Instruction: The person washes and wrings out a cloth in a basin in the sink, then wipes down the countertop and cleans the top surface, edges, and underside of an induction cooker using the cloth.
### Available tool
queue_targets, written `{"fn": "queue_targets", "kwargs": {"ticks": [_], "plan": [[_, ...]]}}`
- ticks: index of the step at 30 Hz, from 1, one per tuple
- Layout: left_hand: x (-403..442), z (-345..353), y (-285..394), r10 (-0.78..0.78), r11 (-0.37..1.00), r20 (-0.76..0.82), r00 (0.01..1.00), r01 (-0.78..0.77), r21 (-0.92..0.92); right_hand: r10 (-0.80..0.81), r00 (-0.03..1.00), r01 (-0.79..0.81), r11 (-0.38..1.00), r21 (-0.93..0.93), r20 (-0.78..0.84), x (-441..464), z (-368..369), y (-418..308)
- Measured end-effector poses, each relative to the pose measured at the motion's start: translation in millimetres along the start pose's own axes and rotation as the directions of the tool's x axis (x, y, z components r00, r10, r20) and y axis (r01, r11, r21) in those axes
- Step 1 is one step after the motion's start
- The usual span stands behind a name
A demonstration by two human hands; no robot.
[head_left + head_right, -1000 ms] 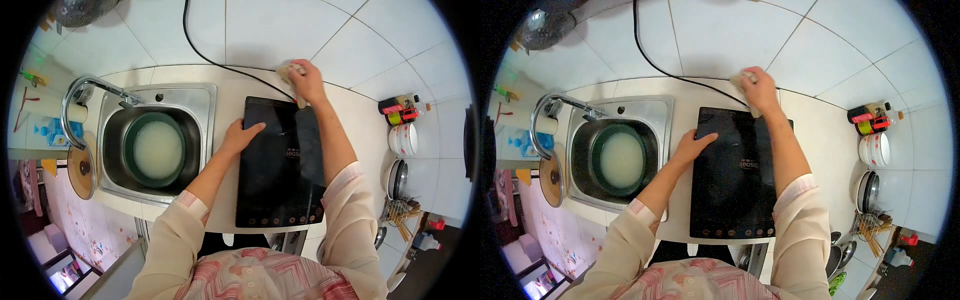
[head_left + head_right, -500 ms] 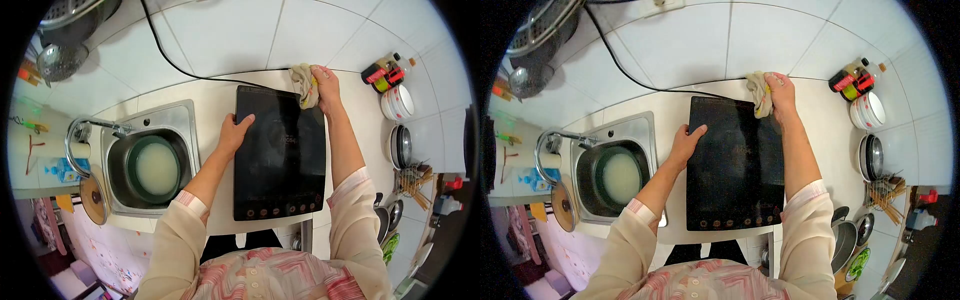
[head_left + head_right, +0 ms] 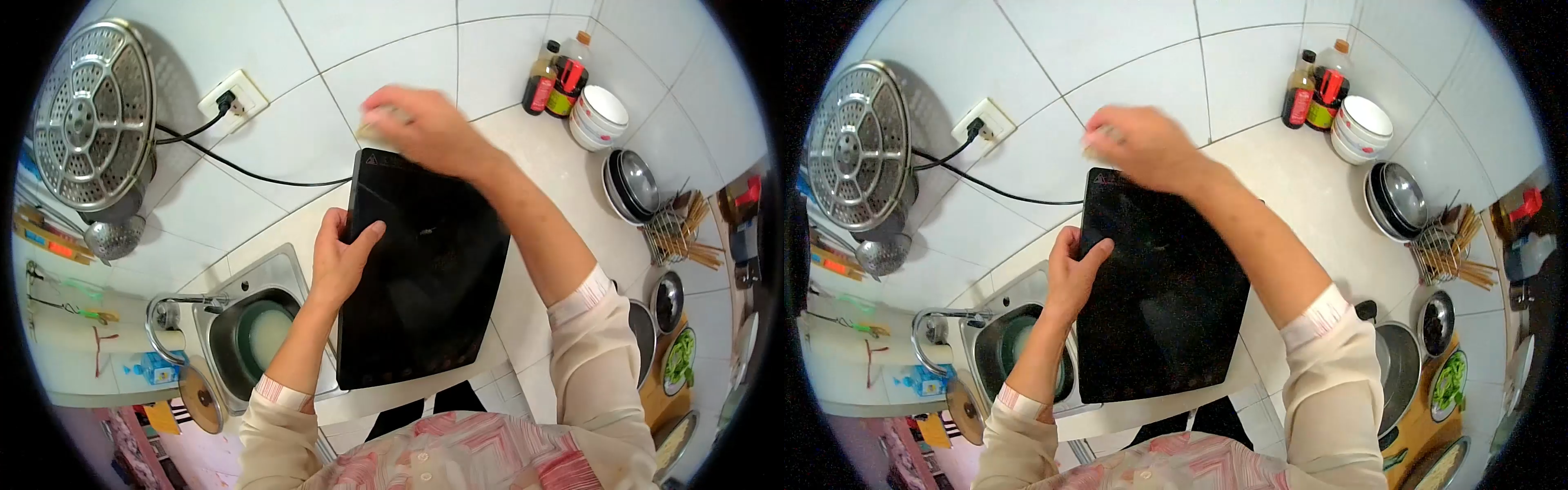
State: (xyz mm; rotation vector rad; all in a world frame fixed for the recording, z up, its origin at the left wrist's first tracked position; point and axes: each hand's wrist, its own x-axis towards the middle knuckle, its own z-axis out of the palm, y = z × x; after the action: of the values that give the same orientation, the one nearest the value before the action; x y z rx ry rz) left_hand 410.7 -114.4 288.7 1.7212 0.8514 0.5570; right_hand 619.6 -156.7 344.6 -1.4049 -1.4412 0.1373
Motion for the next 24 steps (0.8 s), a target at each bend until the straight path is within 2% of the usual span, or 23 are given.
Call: {"fn": "queue_targets", "kwargs": {"ticks": [2,4,6,7,9,10,12,14,15,18,20,23,24], "plan": [[-4.4,1.6,3.4,0.045,0.994,0.025,0.999,-0.047,0.100,-0.014,0.981,0.058,0.972,-0.228,0.191,-9.7,10.3,-8.3],[-11.5,3.8,1.8,0.007,0.995,0.037,0.999,-0.011,0.102,0.032,0.978,0.014,0.976,-0.215,0.207,-23.4,4.4,1.1],[-11.7,6.4,-4.0,-0.033,0.995,0.047,0.998,0.029,0.091,0.155,0.939,-0.062,0.954,-0.292,0.307,-47.7,-7.7,31.8],[-10.9,7.1,-9.9,-0.066,0.995,0.054,0.996,0.062,0.080,0.161,0.938,-0.068,0.954,-0.291,0.308,-67.2,-9.1,52.2],[-4.7,8.8,-28.8,-0.108,0.992,0.065,0.992,0.104,0.066,0.395,0.868,-0.362,0.918,-0.160,0.300,-103.4,-7.6,87.8],[1.1,8.8,-41.5,-0.108,0.991,0.077,0.991,0.101,0.091,0.405,0.861,-0.372,0.914,-0.163,0.307,-102.6,-2.9,86.3],[-0.1,14.3,-54.3,-0.127,0.985,0.104,0.986,0.113,0.130,0.321,0.924,-0.252,0.921,-0.297,0.209,-93.8,22.1,81.3],[-1.8,21.2,-51.6,-0.164,0.986,0.061,0.985,0.160,0.053,0.237,0.956,-0.182,0.943,-0.280,0.174,-69.5,49.3,77.5],[-1.4,22.6,-54.3,-0.165,0.985,0.071,0.984,0.160,0.062,0.245,0.956,-0.194,0.941,-0.278,0.163,-65.1,54.0,76.4],[-3.5,19.8,-71.2,-0.214,0.976,0.029,0.976,0.215,-0.017,0.181,0.959,-0.129,0.964,-0.233,0.219,-73.3,56.9,77.4],[-3.4,16.2,-86.1,-0.206,0.977,-0.011,0.979,0.205,-0.055,0.382,0.873,-0.201,0.847,-0.491,0.303,-104.3,38.0,90.7],[-5.6,7.1,-105.0,-0.255,0.963,-0.017,0.967,0.253,-0.099,0.461,0.828,-0.219,0.789,-0.575,0.318,-165.9,-0.1,124.9],[-5.8,5.0,-111.8,-0.273,0.956,-0.019,0.962,0.269,-0.115,0.544,0.775,-0.307,0.770,-0.559,0.323,-176.9,-12.4,127.8]]}}
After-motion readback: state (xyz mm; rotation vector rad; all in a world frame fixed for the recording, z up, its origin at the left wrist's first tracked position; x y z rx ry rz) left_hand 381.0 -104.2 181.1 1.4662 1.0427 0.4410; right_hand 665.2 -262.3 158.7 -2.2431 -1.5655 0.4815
